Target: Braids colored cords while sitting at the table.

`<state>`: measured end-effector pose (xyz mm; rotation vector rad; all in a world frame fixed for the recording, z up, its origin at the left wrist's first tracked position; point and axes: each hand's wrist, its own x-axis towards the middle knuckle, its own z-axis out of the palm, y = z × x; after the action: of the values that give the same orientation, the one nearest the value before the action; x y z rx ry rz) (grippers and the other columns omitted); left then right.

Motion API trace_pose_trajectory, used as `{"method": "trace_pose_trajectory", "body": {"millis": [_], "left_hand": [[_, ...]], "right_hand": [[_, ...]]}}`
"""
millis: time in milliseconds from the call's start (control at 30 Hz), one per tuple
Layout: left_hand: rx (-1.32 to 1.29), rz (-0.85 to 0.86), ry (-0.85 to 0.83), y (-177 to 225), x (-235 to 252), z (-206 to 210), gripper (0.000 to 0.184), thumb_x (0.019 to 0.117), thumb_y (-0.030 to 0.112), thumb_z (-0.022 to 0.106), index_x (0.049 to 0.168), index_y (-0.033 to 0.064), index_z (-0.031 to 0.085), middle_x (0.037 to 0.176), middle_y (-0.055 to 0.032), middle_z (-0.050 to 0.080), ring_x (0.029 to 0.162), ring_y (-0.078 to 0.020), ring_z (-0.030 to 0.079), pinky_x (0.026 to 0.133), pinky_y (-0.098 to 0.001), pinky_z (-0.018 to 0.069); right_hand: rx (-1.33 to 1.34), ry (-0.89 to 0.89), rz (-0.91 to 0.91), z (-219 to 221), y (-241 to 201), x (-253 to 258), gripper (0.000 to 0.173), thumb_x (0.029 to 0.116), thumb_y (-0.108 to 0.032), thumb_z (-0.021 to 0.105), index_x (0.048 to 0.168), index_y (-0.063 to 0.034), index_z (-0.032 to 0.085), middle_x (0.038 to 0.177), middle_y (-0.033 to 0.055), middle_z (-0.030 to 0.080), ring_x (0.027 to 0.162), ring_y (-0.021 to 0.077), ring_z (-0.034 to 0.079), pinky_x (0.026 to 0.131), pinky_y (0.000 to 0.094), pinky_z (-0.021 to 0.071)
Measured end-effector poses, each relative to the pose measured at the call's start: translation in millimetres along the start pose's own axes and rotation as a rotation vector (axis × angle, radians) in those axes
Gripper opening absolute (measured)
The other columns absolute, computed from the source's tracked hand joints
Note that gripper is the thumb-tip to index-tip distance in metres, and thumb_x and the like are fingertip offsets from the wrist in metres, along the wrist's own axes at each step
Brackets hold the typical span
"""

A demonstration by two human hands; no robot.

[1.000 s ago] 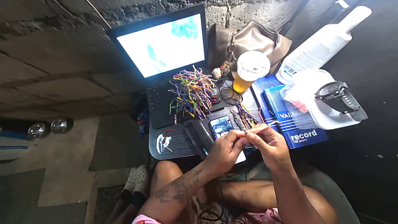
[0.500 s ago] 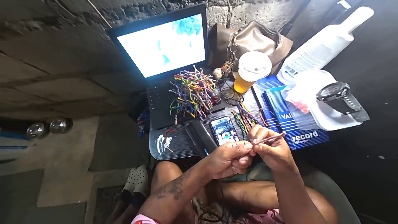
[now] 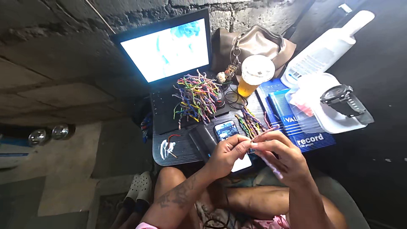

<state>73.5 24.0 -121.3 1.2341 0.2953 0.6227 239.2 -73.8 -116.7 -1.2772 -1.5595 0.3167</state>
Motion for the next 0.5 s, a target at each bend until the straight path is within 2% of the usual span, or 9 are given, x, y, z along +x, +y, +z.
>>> {"method": "trace_pose_trajectory", "body": {"millis": [100, 133, 200, 267, 300, 367, 433, 500], "left_hand": [[-0.222, -0.126, -0.108, -4, 1, -2, 0.018, 0.1070, 0.014, 0.044, 0.101, 0.0120, 0.061, 0.076, 0.0134, 0.061, 0.067, 0.0054, 0.055, 0.063, -0.0133, 0.0459], [-0.286, -0.167, -0.121, -4, 2, -2, 0.018, 0.1071, 0.014, 0.044, 0.100, 0.0138, 0.060, 0.075, 0.0132, 0.061, 0.065, 0.0056, 0.054, 0.061, -0.0127, 0.0445], [-0.372, -0.232, -0.122, -2, 4, -4, 0.018, 0.1060, 0.012, 0.042, 0.102, 0.0135, 0.060, 0.073, 0.0117, 0.058, 0.060, 0.0046, 0.049, 0.055, -0.0124, 0.0404], [-0.336, -0.232, -0.103, 0, 6, -6, 0.016, 0.1048, 0.009, 0.043, 0.103, 0.0124, 0.058, 0.072, 0.0117, 0.056, 0.058, 0.0049, 0.047, 0.054, -0.0119, 0.0388], [-0.258, -0.200, -0.087, 1, 6, -6, 0.014, 0.1042, 0.009, 0.045, 0.101, 0.0119, 0.058, 0.073, 0.0120, 0.056, 0.059, 0.0055, 0.047, 0.055, -0.0119, 0.0383], [0.040, -0.052, -0.038, 1, 4, -4, 0.012, 0.1037, 0.008, 0.050, 0.100, 0.0051, 0.061, 0.078, 0.0108, 0.058, 0.065, 0.0067, 0.050, 0.061, -0.0122, 0.0419], [0.377, 0.138, 0.039, -2, 1, 1, 0.017, 0.1025, 0.008, 0.054, 0.099, -0.0044, 0.066, 0.082, 0.0019, 0.063, 0.071, 0.0056, 0.054, 0.066, -0.0118, 0.0461], [0.625, 0.278, 0.109, -8, 0, 5, 0.017, 0.0991, 0.004, 0.056, 0.098, -0.0081, 0.068, 0.086, -0.0097, 0.068, 0.078, -0.0013, 0.061, 0.074, -0.0139, 0.0502]], "right_hand": [[0.054, -0.028, 0.017, 5, 7, 0, 0.017, 0.1044, -0.025, 0.059, 0.116, -0.0250, 0.070, 0.132, -0.0005, 0.062, 0.129, 0.0077, 0.054, 0.110, 0.0249, 0.0444], [0.067, -0.027, 0.038, 7, 9, 0, 0.019, 0.1038, -0.026, 0.060, 0.119, -0.0259, 0.071, 0.134, 0.0001, 0.062, 0.129, 0.0080, 0.054, 0.109, 0.0254, 0.0452], [0.018, 0.005, 0.088, 12, 14, -1, 0.022, 0.1031, -0.036, 0.059, 0.121, -0.0305, 0.071, 0.138, 0.0002, 0.060, 0.128, 0.0090, 0.053, 0.108, 0.0295, 0.0435], [-0.074, 0.084, 0.093, 16, 19, -2, 0.022, 0.1019, -0.044, 0.059, 0.116, -0.0361, 0.073, 0.144, -0.0010, 0.054, 0.136, 0.0120, 0.046, 0.113, 0.0356, 0.0376], [-0.115, 0.133, 0.082, 19, 20, -2, 0.020, 0.1013, -0.046, 0.060, 0.111, -0.0359, 0.073, 0.148, -0.0018, 0.051, 0.143, 0.0150, 0.039, 0.118, 0.0390, 0.0325], [-0.182, 0.230, 0.053, 21, 21, -1, 0.022, 0.1012, -0.046, 0.060, 0.095, -0.0274, 0.071, 0.148, 0.0004, 0.050, 0.149, 0.0191, 0.033, 0.122, 0.0419, 0.0287], [-0.219, 0.259, 0.092, 21, 18, 0, 0.031, 0.1004, -0.046, 0.061, 0.084, -0.0200, 0.067, 0.146, 0.0064, 0.051, 0.149, 0.0201, 0.032, 0.121, 0.0399, 0.0284], [-0.233, 0.275, 0.175, 20, 13, 0, 0.036, 0.0972, -0.046, 0.066, 0.077, -0.0165, 0.069, 0.143, 0.0147, 0.054, 0.147, 0.0265, 0.034, 0.120, 0.0436, 0.0279]]}}
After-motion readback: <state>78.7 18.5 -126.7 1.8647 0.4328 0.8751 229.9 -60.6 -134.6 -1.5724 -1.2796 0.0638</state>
